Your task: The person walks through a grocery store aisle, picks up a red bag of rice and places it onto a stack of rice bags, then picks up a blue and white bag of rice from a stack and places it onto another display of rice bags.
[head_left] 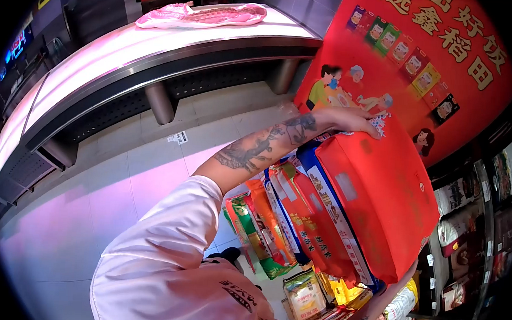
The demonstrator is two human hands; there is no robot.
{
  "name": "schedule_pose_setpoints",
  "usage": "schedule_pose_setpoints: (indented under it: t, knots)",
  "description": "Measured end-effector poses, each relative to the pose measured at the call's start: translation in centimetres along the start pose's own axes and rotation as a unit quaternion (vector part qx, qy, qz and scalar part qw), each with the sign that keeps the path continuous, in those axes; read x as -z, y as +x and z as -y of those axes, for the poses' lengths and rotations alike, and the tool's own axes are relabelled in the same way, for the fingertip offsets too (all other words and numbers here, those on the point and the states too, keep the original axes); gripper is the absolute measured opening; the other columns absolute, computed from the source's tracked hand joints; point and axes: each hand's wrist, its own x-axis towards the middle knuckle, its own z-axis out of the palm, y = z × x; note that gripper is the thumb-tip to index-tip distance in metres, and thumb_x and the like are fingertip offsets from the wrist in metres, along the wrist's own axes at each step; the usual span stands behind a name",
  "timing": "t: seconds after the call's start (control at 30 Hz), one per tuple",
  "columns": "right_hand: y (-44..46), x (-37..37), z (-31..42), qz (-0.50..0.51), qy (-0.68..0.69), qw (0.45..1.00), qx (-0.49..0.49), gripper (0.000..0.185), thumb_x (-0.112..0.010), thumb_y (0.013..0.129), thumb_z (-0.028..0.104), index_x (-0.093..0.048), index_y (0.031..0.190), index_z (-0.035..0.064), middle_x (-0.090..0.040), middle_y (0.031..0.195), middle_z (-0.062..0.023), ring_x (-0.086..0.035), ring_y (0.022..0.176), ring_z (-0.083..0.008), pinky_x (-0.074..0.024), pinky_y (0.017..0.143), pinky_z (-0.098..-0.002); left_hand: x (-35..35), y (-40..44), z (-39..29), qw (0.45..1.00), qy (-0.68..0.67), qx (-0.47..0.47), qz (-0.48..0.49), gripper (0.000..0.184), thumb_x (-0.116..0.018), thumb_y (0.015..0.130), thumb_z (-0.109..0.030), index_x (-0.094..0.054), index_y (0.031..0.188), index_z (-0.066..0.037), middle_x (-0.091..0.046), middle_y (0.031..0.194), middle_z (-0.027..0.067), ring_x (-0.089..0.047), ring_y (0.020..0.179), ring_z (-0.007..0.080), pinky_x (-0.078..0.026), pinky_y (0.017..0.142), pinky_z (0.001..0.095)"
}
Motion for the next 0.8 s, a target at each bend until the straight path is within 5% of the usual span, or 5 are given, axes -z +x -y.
schedule_pose_setpoints:
  t: [0.27,0.4,0.53,0.63,0.8]
  knots:
    - [-1.3,7.1,-4.6,-0.089,0.060,0.988,0.110,0.038,-0.047,0.089,0.030,-0.050,0.114,0.0006,-0.055,0.112,-0.0102,-0.050,0.104,-0.0196,-0.0371,0.093,-0.0307,-1.3,-3.1,2.1,0.980,-0.110,-0.083,-0.146,0.050,-0.060,0.081,-0.032,-0.052,0.116,0.002,-0.058,0.111,0.0117,-0.054,0.101,0.0161,-0.041,0.087,0.0254]
    - [-8.6,14.8,-8.3,-0.125,0.116,0.982,0.084,0.014,-0.055,0.084,0.024,-0.056,0.086,0.0099,-0.052,0.072,0.0020,-0.045,0.062,-0.0091,-0.0309,0.055,-0.0213,-3.3,-9.1,9.3,0.878,-0.034,-0.133,-0.458,0.031,-0.059,0.083,-0.019,-0.058,0.105,0.003,-0.062,0.093,0.0077,-0.058,0.084,0.0138,-0.046,0.074,0.0245]
    - [-17.5,24.7,-17.1,-0.299,0.134,0.943,-0.053,0.012,-0.053,0.083,0.023,-0.050,0.081,0.0120,-0.049,0.066,0.0039,-0.043,0.054,-0.0083,-0.0296,0.049,-0.0223,-11.0,-19.6,25.2,0.826,-0.032,0.034,-0.561,0.024,-0.057,0.084,-0.018,-0.060,0.099,0.000,-0.063,0.088,0.0082,-0.057,0.081,0.0148,-0.045,0.073,0.0257]
    - [-25.3,32.9,-23.4,-0.300,0.131,0.925,-0.194,0.015,-0.053,0.081,0.026,-0.050,0.078,0.0125,-0.045,0.059,0.0035,-0.043,0.052,-0.0091,-0.0315,0.046,-0.0229,-23.8,-29.1,33.9,0.814,0.097,0.187,-0.541,0.027,-0.059,0.079,-0.025,-0.060,0.088,0.001,-0.063,0.081,0.0154,-0.062,0.077,0.0256,-0.047,0.070,0.0335]
    - [-32.5,40.9,-24.7,-0.316,0.092,0.901,-0.282,0.012,-0.049,0.082,0.023,-0.049,0.074,0.0140,-0.044,0.059,0.0026,-0.040,0.049,-0.0128,-0.0310,0.045,-0.0248,-43.6,-40.1,36.4,0.872,0.269,0.406,-0.043,0.048,-0.054,0.078,-0.042,-0.057,0.105,-0.002,-0.061,0.098,0.0205,-0.058,0.093,0.0368,-0.045,0.084,0.0424]
